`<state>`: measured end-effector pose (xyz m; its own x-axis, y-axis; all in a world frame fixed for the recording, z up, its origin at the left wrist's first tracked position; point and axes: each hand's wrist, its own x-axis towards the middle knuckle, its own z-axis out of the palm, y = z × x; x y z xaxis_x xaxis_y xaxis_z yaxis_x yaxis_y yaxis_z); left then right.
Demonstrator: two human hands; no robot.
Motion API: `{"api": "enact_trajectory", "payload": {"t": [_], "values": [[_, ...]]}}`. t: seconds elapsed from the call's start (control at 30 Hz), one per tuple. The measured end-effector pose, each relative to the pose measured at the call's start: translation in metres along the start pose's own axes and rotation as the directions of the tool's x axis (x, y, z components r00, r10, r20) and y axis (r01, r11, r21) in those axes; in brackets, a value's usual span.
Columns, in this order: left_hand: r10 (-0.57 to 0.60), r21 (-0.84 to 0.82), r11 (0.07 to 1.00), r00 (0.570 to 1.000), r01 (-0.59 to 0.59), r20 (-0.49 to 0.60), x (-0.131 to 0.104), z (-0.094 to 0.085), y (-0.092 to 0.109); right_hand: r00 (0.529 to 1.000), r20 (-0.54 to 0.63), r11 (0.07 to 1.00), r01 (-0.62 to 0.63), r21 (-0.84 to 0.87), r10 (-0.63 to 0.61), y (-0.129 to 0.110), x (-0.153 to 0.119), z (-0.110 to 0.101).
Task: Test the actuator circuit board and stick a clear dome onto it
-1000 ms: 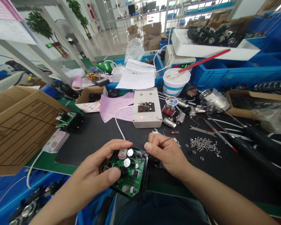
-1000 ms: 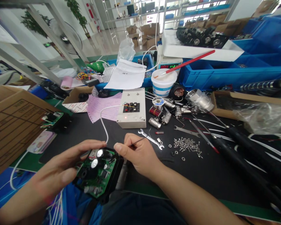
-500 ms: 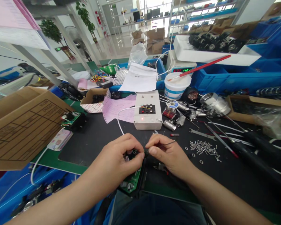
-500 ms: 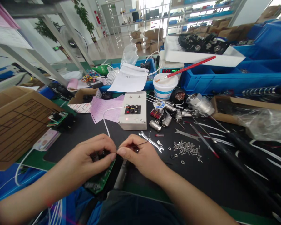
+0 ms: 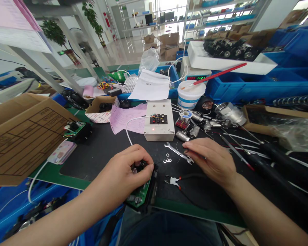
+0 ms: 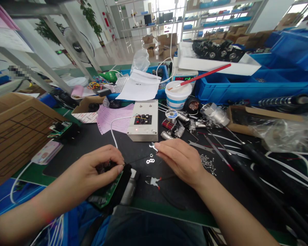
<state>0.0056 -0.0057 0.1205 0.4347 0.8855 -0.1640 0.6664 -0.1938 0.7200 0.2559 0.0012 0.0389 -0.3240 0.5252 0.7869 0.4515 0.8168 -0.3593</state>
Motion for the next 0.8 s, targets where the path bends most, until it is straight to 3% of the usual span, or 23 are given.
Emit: {"api": "enact_trajectory", "payload": {"t": [0.27,0.43,0.8], "values": [[-0.059,0.019,0.998,0.996,0.058,0.067,-0.004,-0.004,0.003,0.992,0.080,0.991,0.108,-0.083,-0.101,0.004,0.014,-0.009],[-0.063,0.067,0.996,0.987,0.054,0.145,-0.010,-0.008,0.002,0.985,0.169,0.998,0.034,-0.055,-0.025,0.009,0.017,-0.015],[0.024,0.092,0.995,0.989,-0.038,0.144,-0.014,-0.007,-0.011,0.975,0.193,0.991,-0.120,0.055,0.108,0.014,0.015,-0.014]]}}
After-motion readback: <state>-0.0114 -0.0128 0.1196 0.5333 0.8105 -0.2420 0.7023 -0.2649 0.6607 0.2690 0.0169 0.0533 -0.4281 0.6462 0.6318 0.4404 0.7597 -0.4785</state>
